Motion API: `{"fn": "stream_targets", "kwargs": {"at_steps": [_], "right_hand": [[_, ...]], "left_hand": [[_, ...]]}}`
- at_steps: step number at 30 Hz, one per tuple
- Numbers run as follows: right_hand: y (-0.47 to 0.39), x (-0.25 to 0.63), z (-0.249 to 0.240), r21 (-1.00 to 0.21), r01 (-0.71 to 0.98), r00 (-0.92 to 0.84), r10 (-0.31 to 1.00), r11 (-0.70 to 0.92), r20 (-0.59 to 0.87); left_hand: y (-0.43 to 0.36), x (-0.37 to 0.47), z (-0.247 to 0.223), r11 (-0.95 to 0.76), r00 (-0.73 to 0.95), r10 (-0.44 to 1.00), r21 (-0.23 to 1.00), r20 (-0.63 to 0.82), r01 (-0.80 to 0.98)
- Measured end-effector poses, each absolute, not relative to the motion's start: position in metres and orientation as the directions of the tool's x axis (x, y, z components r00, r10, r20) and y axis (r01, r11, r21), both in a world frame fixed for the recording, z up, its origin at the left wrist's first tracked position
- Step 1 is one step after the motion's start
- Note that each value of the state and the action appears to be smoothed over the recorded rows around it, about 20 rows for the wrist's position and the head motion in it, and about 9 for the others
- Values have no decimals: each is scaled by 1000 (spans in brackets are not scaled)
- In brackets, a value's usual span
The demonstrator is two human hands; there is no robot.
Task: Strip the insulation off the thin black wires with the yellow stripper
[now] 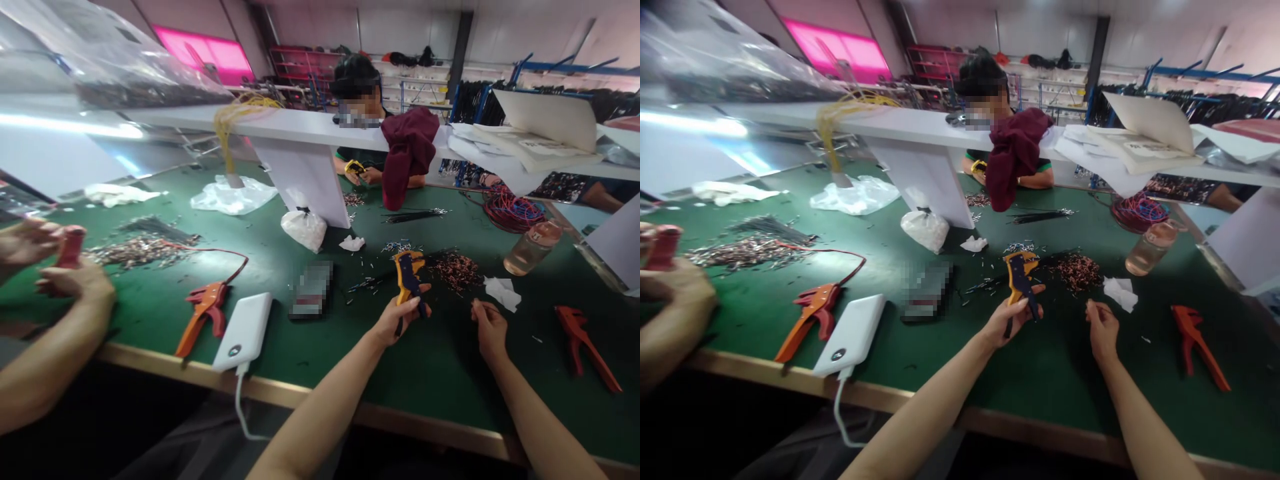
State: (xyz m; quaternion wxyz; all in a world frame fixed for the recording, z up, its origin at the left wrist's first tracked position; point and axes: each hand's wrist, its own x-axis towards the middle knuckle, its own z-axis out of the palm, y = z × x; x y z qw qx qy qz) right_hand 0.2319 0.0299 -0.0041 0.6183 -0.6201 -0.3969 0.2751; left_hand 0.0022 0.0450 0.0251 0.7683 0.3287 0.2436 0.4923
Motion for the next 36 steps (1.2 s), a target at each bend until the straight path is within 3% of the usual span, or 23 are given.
{"fn": "stream_targets", "kwargs": {"at_steps": [5, 11, 21, 31, 36], "right_hand": [[30, 227, -4, -980, 179, 523, 835, 89, 172], [32, 225, 1, -976, 197, 502, 845, 95, 184], [30, 223, 4, -975, 183, 495, 845, 123, 200], [33, 225, 3, -984, 121, 513, 840, 132, 176], [30, 221, 1, -989, 77, 527, 837, 128, 149]], "left_hand": [[46, 11, 16, 369, 472, 873, 796, -121, -479], [51, 10, 20, 341, 343, 922, 798, -180, -497], [57, 2, 24, 320, 340, 927, 805, -157, -499], [67, -16, 32, 204, 208, 973, 803, -102, -559], [62, -11, 27, 238, 234, 964, 810, -128, -536]]}}
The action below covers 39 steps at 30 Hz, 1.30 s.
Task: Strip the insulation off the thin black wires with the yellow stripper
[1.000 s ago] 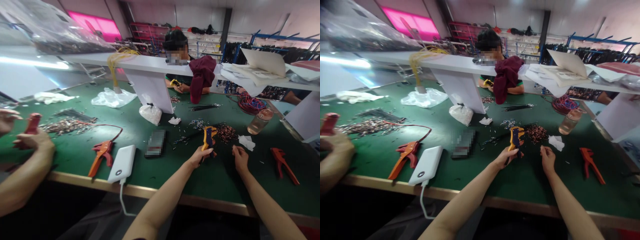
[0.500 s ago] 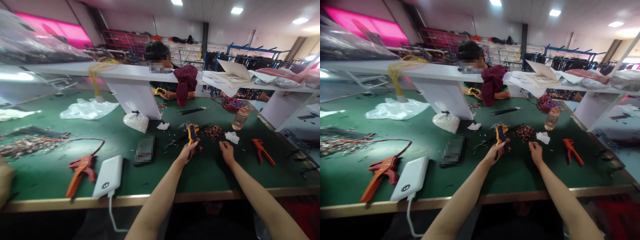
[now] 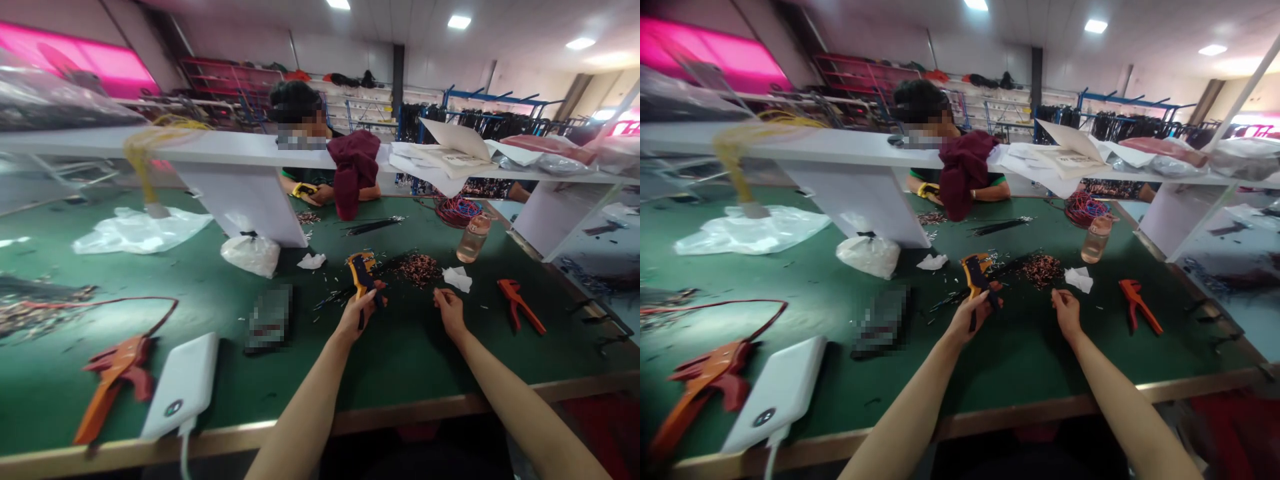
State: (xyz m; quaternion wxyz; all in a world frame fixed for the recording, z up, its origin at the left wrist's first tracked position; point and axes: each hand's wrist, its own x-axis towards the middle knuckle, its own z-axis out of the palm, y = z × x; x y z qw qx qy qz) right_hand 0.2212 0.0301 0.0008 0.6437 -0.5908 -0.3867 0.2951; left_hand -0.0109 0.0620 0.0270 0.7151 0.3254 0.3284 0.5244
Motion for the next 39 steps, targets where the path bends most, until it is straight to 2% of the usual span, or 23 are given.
{"fn": "stream_targets", "kwargs": {"at_steps": [7, 11, 15, 22, 27, 29, 30, 35, 39], "right_hand": [[44, 265, 22, -985, 87, 558, 811, 152, 174], [56, 301, 42, -961, 198, 538, 797, 195, 272], [46, 279, 39, -902, 349, 438, 806, 255, 397], [9, 187, 12, -678, 609, 131, 791, 412, 597], [6, 197, 14, -475, 735, -111, 776, 485, 621], [13, 220, 19, -391, 807, -153, 797, 442, 584], [18, 234, 22, -376, 840, -118, 809, 390, 577], [48, 299, 27, -372, 928, 181, 829, 34, 528], [61, 326, 28, -364, 930, 233, 857, -58, 459]], "left_hand": [[52, -12, 19, 295, 320, 938, 791, -132, -536], [46, -11, 19, 286, 380, 921, 812, -86, -509], [39, -6, 20, 294, 489, 871, 843, -42, -450], [27, -2, 15, 367, 618, 785, 832, -36, -417], [26, -1, 14, 395, 619, 785, 790, -25, -469], [27, 0, 16, 381, 596, 803, 778, -10, -500], [28, 0, 18, 367, 577, 816, 773, -1, -517], [35, 0, 20, 342, 509, 861, 744, -2, -575], [38, -1, 19, 351, 484, 875, 729, -31, -588]]}}
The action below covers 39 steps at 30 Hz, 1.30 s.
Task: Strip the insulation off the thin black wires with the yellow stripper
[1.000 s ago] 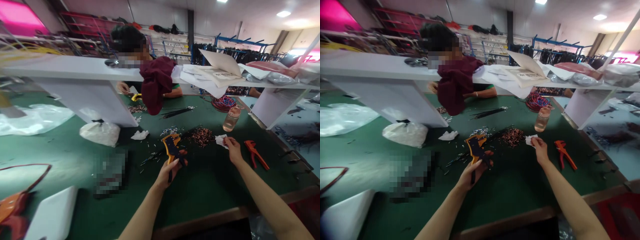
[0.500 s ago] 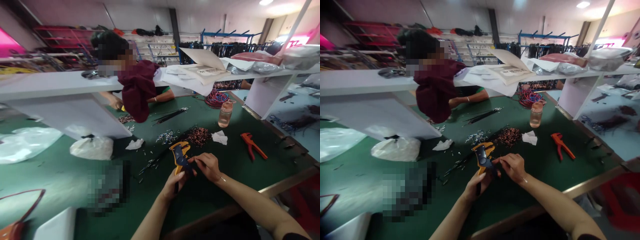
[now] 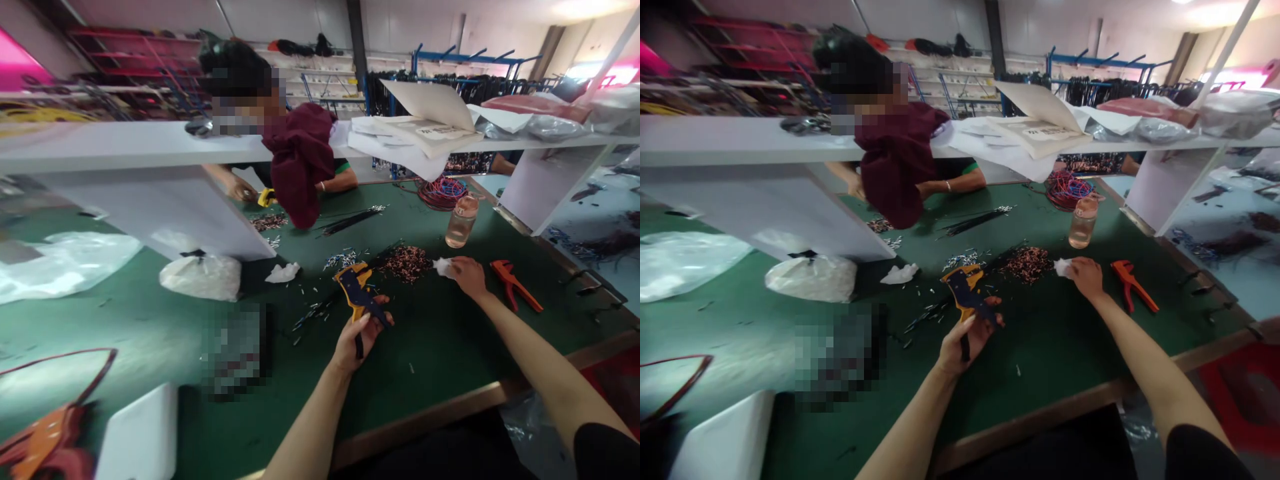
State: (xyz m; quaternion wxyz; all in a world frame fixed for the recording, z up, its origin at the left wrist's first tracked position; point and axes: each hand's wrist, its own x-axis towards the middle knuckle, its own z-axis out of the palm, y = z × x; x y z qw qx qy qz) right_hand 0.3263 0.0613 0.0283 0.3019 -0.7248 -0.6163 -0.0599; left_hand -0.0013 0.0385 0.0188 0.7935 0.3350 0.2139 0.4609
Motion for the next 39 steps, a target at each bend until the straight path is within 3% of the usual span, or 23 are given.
{"fn": "stream_targets", "kwargs": {"at_steps": [5, 12, 19, 25, 31, 37, 39], "right_hand": [[35, 330, 46, -358, 934, 139, 896, 23, 421], [-30, 268, 24, -281, 871, -344, 908, 404, 241], [25, 259, 24, -218, 933, -226, 938, 286, 264], [7, 216, 18, -233, 802, -531, 835, 549, 141], [44, 209, 26, -165, 890, -404, 902, 426, 153], [35, 136, 19, -163, 793, -581, 809, 587, 88], [44, 127, 17, -150, 813, -557, 827, 562, 78]], "left_hand": [[41, -5, 20, 335, 479, 877, 750, -27, -571], [48, -4, 20, 322, 450, 893, 736, -26, -595], [54, -20, 27, 236, 381, 924, 761, 16, -604], [65, -52, 41, 192, 428, 900, 807, 82, -559], [59, -60, 49, 199, 475, 874, 814, 105, -546], [49, -61, 60, 186, 495, 859, 822, 129, -538], [47, -62, 63, 188, 493, 861, 821, 127, -539]]}}
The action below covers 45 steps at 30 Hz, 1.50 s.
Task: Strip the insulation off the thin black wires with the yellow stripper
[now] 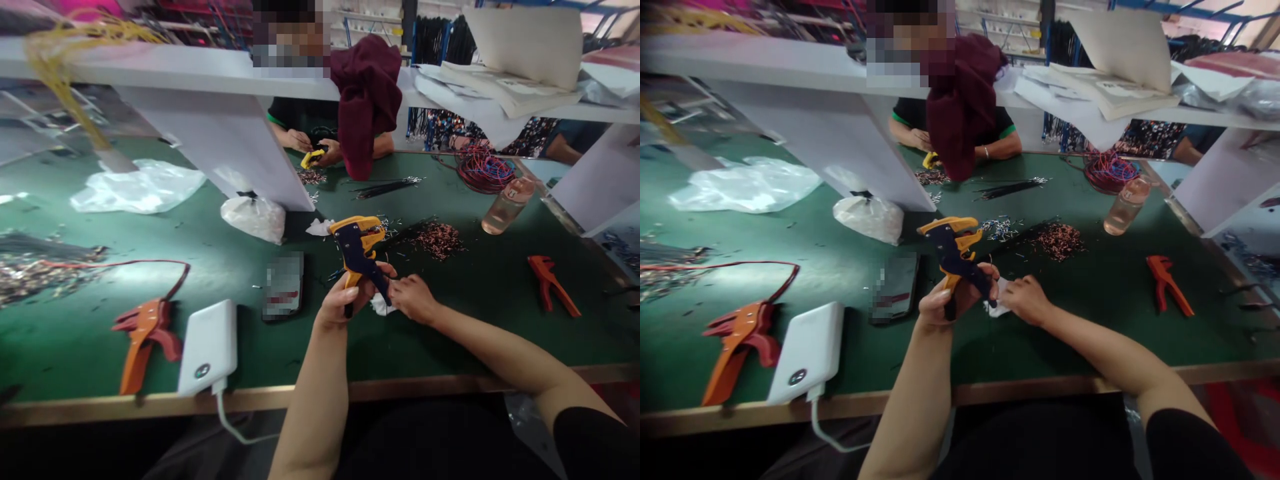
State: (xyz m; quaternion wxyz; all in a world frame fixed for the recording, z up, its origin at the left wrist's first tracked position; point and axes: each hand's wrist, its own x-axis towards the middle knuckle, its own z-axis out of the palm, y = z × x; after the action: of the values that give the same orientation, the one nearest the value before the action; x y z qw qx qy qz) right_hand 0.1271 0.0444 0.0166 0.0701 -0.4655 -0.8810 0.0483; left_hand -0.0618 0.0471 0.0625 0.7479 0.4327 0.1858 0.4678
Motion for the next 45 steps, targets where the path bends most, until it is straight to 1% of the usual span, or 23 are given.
{"fn": "stream_targets", "kwargs": {"at_steps": [4, 6, 8, 12, 15, 20, 22, 25, 27, 30, 35, 38, 41, 43, 45], "right_hand": [[78, 150, 26, -111, 913, -382, 918, 393, 109], [83, 156, 32, -107, 927, -347, 930, 360, 123], [74, 147, 33, -117, 910, -384, 915, 397, 123], [53, 101, 21, -154, 842, -509, 856, 517, 94], [65, 89, 15, -153, 849, -495, 863, 505, 100], [88, 143, 25, -108, 911, -382, 913, 398, 144], [77, 166, 27, -100, 904, -398, 904, 416, 156], [53, 187, 23, -103, 864, -476, 867, 492, 148], [44, 196, 19, -104, 865, -472, 867, 490, 161], [43, 211, 19, -109, 904, -383, 896, 414, 223], [36, 253, 31, -154, 947, -220, 916, 283, 335], [23, 290, 39, -190, 969, -70, 918, 155, 391], [10, 321, 48, -246, 969, 79, 898, 33, 432], [3, 326, 53, -294, 956, 121, 888, 17, 444], [-3, 311, 53, -351, 934, 100, 895, 67, 436]], "left_hand": [[47, -63, 63, 183, 456, 881, 796, 128, -577], [47, -64, 63, 173, 426, 896, 784, 127, -597], [46, -66, 63, 165, 413, 901, 777, 132, -608], [46, -66, 63, 178, 408, 906, 772, 114, -610], [47, -66, 61, 166, 395, 912, 779, 112, -604], [50, -64, 56, 94, 439, 874, 816, 206, -570], [50, -63, 56, 92, 452, 866, 820, 214, -564], [51, -60, 55, 117, 469, 861, 821, 196, -558], [51, -58, 53, 138, 492, 851, 826, 184, -547], [51, -56, 50, 145, 517, 836, 837, 181, -527], [50, -55, 47, 165, 529, 836, 854, 145, -494], [51, -53, 46, 184, 542, 830, 853, 131, -488], [50, -47, 44, 229, 550, 831, 848, 85, -478], [48, -38, 41, 261, 543, 838, 837, 51, -481], [44, -27, 37, 298, 532, 847, 817, 13, -494]]}}
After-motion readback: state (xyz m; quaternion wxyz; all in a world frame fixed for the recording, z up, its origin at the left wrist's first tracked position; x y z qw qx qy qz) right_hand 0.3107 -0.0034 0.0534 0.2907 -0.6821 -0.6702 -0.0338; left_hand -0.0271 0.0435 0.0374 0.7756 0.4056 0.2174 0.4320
